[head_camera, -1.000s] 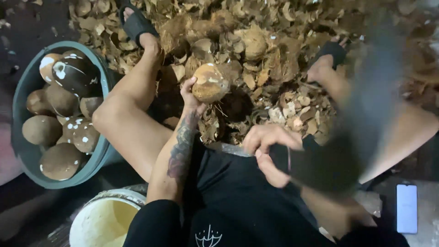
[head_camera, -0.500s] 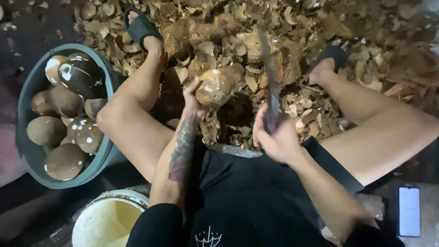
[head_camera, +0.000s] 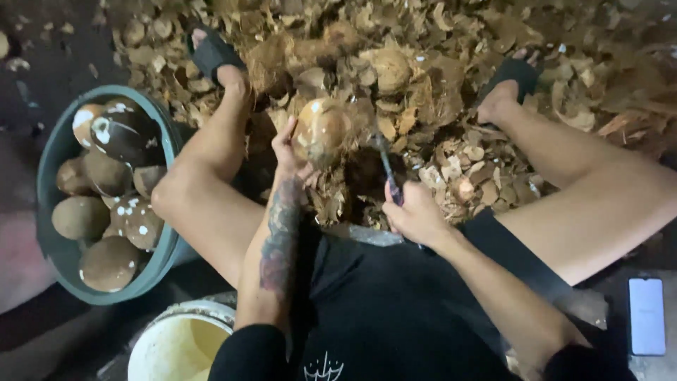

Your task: Manually scraping the outer husk off coconuts using a knife while sitting on the floor.

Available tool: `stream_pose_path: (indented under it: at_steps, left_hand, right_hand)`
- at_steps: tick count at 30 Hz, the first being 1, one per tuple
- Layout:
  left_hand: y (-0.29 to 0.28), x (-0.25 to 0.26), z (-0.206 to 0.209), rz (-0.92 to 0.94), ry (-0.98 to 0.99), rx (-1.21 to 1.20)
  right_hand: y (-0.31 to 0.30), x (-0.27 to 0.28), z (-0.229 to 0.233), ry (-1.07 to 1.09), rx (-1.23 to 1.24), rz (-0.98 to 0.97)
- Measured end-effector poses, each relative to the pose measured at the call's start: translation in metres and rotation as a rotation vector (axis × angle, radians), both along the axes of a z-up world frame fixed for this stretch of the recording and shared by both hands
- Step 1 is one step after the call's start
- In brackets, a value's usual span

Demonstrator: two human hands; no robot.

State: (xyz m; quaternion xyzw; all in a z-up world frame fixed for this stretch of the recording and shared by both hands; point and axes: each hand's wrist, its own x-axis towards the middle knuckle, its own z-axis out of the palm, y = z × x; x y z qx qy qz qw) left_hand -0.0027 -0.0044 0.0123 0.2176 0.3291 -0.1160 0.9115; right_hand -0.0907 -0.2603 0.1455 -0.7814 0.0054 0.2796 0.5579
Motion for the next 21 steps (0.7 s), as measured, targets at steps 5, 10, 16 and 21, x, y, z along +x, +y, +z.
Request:
stream_pose_path:
  at_steps: [5,10,16,21]
  left_hand:
    - [0.014,0.001,-0.079,-0.116,0.028,0.088]
    - [-0.008,-0.003,-0.042,-0.055,0.058,0.083]
    - [0.017,0.01,-0.051,-0.075,-0.034,0.059]
    - [0.012,0.001,-0.058,-0.112,-0.122,0.142]
  right_hand:
    - [0.001,-0.002,0.037,-0.98,0.298,-0.072]
    - [0.001,-0.01,-0.04,-0.461,0.065,0.13]
    - [-0.001,-0.003,-0.043,0.368,-0.005,-0.169]
    - [-0.009,-0.004,0.034,-0.407,0.22,0.064]
